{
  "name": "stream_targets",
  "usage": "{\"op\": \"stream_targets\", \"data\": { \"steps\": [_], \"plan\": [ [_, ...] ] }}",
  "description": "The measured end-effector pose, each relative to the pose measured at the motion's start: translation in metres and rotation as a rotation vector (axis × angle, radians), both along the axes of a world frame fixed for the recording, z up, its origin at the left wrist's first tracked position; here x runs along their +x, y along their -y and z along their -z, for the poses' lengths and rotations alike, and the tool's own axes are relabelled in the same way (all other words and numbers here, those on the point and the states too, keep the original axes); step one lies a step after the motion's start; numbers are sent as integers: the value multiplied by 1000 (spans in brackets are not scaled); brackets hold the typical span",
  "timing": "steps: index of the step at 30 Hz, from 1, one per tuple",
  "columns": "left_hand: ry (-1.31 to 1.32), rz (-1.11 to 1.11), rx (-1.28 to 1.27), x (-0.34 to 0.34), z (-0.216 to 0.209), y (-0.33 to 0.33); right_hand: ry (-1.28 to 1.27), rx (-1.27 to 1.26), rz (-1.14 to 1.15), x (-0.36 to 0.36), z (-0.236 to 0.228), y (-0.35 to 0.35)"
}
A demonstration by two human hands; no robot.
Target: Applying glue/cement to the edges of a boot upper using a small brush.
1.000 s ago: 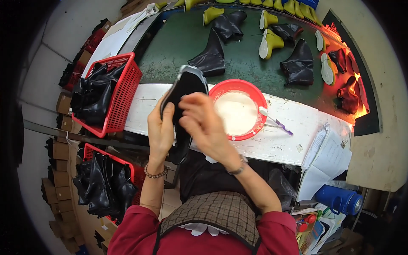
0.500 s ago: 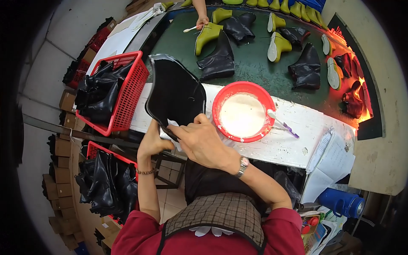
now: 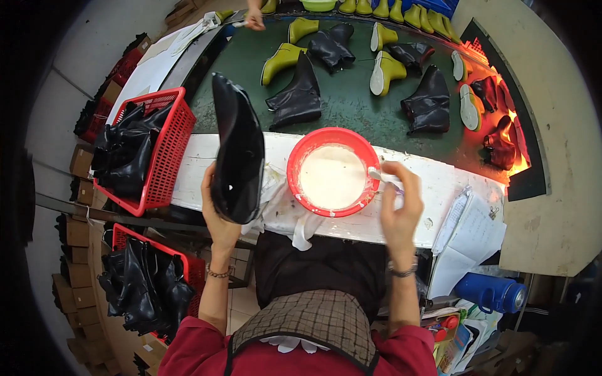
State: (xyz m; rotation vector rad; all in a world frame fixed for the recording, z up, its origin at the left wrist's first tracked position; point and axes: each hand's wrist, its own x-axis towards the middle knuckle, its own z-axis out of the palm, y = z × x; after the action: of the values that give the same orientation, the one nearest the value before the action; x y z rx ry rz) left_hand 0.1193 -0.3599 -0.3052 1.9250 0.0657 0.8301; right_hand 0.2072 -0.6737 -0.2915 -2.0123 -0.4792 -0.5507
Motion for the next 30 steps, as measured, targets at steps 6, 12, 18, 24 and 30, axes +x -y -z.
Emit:
{"op": "stream_targets", "data": {
  "steps": [6, 12, 18, 24, 30],
  "plan": [
    [-85, 45, -167, 0, 0, 0, -261, -226, 1, 15, 45, 56],
    [-137, 127, -128, 7, -9, 9, -8, -783, -11, 34, 0, 14],
    [-162, 119, -120, 8, -17, 12, 3, -831, -28, 17, -18, 6],
    [-100, 172, -160, 12, -18, 16, -138, -519, 11, 2, -19, 20],
    [-120, 249, -95, 13, -16, 21, -156, -431, 62, -4, -21, 5]
  ]
}}
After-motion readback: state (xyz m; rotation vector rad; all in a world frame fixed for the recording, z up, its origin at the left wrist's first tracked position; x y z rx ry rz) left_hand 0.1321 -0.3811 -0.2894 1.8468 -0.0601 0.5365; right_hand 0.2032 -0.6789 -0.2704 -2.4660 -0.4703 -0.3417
